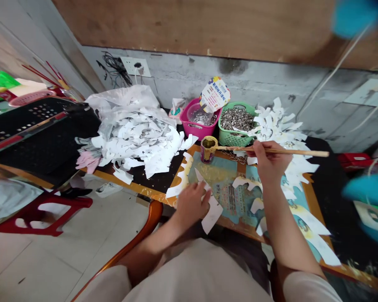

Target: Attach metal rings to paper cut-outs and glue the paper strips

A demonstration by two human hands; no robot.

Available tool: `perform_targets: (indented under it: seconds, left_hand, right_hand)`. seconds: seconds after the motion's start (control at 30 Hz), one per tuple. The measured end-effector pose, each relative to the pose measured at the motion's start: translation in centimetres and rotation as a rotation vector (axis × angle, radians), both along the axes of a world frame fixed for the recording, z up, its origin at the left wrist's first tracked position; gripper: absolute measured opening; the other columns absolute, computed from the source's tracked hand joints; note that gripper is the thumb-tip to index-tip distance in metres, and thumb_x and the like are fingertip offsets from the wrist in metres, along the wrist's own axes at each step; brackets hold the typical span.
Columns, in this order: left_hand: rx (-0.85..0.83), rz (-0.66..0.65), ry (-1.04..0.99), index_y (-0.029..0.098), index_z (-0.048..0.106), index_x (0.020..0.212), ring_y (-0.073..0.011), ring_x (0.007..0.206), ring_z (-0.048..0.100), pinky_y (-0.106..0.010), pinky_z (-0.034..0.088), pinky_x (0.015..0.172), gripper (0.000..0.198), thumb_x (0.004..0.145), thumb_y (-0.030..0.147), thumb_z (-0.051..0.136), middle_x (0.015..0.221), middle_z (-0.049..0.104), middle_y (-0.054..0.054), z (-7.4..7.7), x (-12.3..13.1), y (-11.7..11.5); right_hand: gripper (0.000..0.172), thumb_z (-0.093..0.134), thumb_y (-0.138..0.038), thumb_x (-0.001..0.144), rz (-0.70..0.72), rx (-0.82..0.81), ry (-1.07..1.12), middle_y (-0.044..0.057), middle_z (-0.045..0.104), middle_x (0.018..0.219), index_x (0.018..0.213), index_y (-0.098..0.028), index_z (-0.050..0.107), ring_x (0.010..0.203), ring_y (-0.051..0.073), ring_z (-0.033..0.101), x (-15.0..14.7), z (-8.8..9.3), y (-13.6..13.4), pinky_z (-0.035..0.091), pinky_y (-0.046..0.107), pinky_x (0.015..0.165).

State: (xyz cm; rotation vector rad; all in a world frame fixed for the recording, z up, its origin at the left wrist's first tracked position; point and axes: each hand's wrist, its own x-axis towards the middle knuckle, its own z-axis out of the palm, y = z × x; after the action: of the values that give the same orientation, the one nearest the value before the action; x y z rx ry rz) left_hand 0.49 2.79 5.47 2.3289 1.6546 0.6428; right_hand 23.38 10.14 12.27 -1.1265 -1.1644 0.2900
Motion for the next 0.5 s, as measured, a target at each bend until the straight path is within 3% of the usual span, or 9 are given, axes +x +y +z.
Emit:
perform_targets:
  seconds: [0.07, 0.13, 0.23, 0.37, 0.5]
  left_hand:
    - [-0.062, 0.066, -0.026, 0.019, 0.062, 0.121, -0.0259, 0.076, 0.067, -0.037, 0.050, 0.070, 0.036, 0.098, 0.039, 0.043, 0.076, 0.066, -0.009, -0.1, -0.2, 3.8]
    - [-0.150, -0.005, -0.096, 0.015, 0.067, 0.108, -0.0253, 0.070, 0.066, -0.037, 0.051, 0.068, 0.030, 0.096, 0.031, 0.044, 0.066, 0.064, -0.007, -0.6, -0.2, 7.3]
    - [-0.183, -0.151, -0.166, 0.018, 0.070, 0.096, -0.0189, 0.071, 0.067, -0.031, 0.053, 0.070, 0.022, 0.090, 0.021, 0.049, 0.075, 0.070, -0.005, -1.8, 0.1, 10.4]
    - [-0.132, -0.310, -0.242, 0.019, 0.068, 0.099, -0.0170, 0.082, 0.068, -0.033, 0.057, 0.078, 0.026, 0.086, 0.014, 0.046, 0.102, 0.070, -0.007, -3.5, 0.9, 11.1]
    - [-0.039, -0.276, -0.199, 0.018, 0.066, 0.083, -0.0288, 0.110, 0.060, -0.051, 0.048, 0.098, 0.019, 0.075, 0.006, 0.053, 0.120, 0.061, -0.013, -4.4, 1.4, 9.8]
  right_hand:
    - [0.032, 0.071, -0.049, 0.082, 0.005, 0.000, 0.021, 0.001, 0.067, 0.059, 0.074, -0.019, 0.064, 0.051, 0.018, 0.067, -0.1, 0.0, -0.2, 0.057, 0.029, 0.052]
    - [0.031, 0.071, -0.048, 0.082, 0.009, 0.009, 0.038, 0.001, 0.067, 0.058, 0.073, -0.019, 0.064, 0.051, 0.018, 0.067, -0.1, -0.1, -0.4, 0.057, 0.029, 0.052]
    - [0.030, 0.072, -0.047, 0.082, -0.011, 0.011, 0.038, 0.000, 0.067, 0.058, 0.073, -0.019, 0.065, 0.051, 0.018, 0.067, 0.1, -0.2, -0.7, 0.057, 0.030, 0.053]
    - [0.029, 0.071, -0.047, 0.083, -0.023, -0.008, 0.053, 0.001, 0.068, 0.059, 0.074, -0.019, 0.065, 0.053, 0.019, 0.069, 0.7, -0.4, -0.9, 0.058, 0.030, 0.053]
    - [0.029, 0.070, -0.047, 0.084, -0.013, -0.016, 0.052, 0.001, 0.068, 0.059, 0.075, -0.019, 0.065, 0.053, 0.019, 0.069, 0.8, -0.6, -0.7, 0.057, 0.029, 0.052]
